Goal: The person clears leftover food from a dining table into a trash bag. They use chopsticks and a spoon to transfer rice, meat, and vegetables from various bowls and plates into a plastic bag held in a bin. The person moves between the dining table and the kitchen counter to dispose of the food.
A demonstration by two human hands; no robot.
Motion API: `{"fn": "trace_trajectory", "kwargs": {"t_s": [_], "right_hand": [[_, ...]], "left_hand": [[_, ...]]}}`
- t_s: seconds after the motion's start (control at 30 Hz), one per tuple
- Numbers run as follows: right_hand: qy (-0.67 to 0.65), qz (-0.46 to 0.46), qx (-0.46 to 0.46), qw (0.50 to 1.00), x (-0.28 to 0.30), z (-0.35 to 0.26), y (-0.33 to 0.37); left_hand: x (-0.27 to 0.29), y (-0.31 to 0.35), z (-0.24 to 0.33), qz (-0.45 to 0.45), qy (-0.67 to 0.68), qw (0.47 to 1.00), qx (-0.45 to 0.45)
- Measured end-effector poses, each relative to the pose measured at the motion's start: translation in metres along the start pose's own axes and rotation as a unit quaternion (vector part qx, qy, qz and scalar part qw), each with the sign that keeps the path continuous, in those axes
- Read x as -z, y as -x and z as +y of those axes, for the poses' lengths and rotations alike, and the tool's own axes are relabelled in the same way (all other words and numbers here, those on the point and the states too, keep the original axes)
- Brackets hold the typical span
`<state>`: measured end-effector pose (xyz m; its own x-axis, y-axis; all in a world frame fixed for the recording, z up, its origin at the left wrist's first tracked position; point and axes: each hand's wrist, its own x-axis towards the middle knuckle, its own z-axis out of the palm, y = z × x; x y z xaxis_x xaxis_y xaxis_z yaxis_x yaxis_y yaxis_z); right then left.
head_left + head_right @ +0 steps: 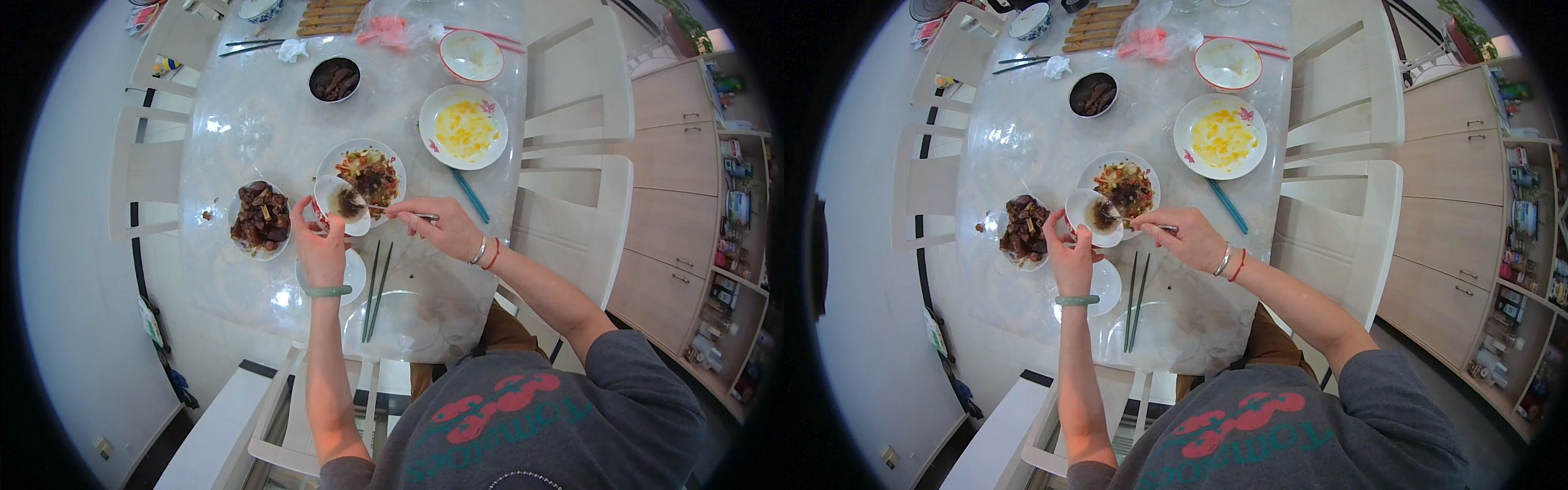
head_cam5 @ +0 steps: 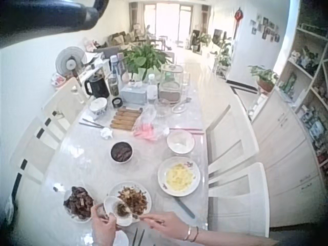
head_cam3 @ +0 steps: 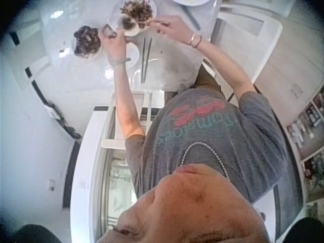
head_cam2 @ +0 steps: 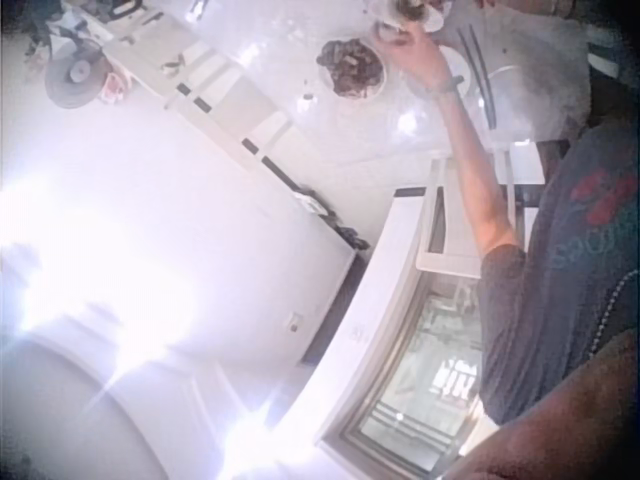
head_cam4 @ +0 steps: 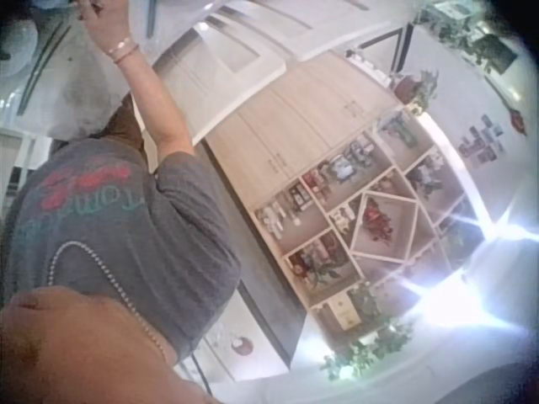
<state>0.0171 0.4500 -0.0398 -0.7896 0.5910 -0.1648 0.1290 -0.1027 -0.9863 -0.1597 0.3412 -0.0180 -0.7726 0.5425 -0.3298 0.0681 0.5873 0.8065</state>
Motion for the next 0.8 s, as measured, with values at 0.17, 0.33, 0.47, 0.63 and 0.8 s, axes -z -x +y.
{"fn": "trace_trajectory", "kwargs": {"t_s": [0.17,0.33,0.47,0.63,0.8], "right_hand": [[0.066,0.005,0.059,0.996,-0.001,0.003,-0.002],[0.174,0.048,0.193,0.965,-0.006,0.007,-0.001],[0.257,0.046,0.245,0.934,-0.001,-0.004,0.005],[0.348,0.0,0.273,0.897,0.014,-0.007,0.023],[0.385,-0.066,0.241,0.888,0.021,0.005,0.055]], "left_hand": [[-0.001,-0.002,0.009,0.03,-0.238,0.954,-0.177],[-0.006,-0.004,-0.003,0.048,-0.185,0.961,-0.202],[-0.011,0.013,-0.001,-0.003,0.186,0.982,0.018],[-0.041,0.033,-0.023,-0.102,0.389,0.908,0.114],[-0.065,0.064,-0.041,-0.132,0.389,0.896,0.166]]}}
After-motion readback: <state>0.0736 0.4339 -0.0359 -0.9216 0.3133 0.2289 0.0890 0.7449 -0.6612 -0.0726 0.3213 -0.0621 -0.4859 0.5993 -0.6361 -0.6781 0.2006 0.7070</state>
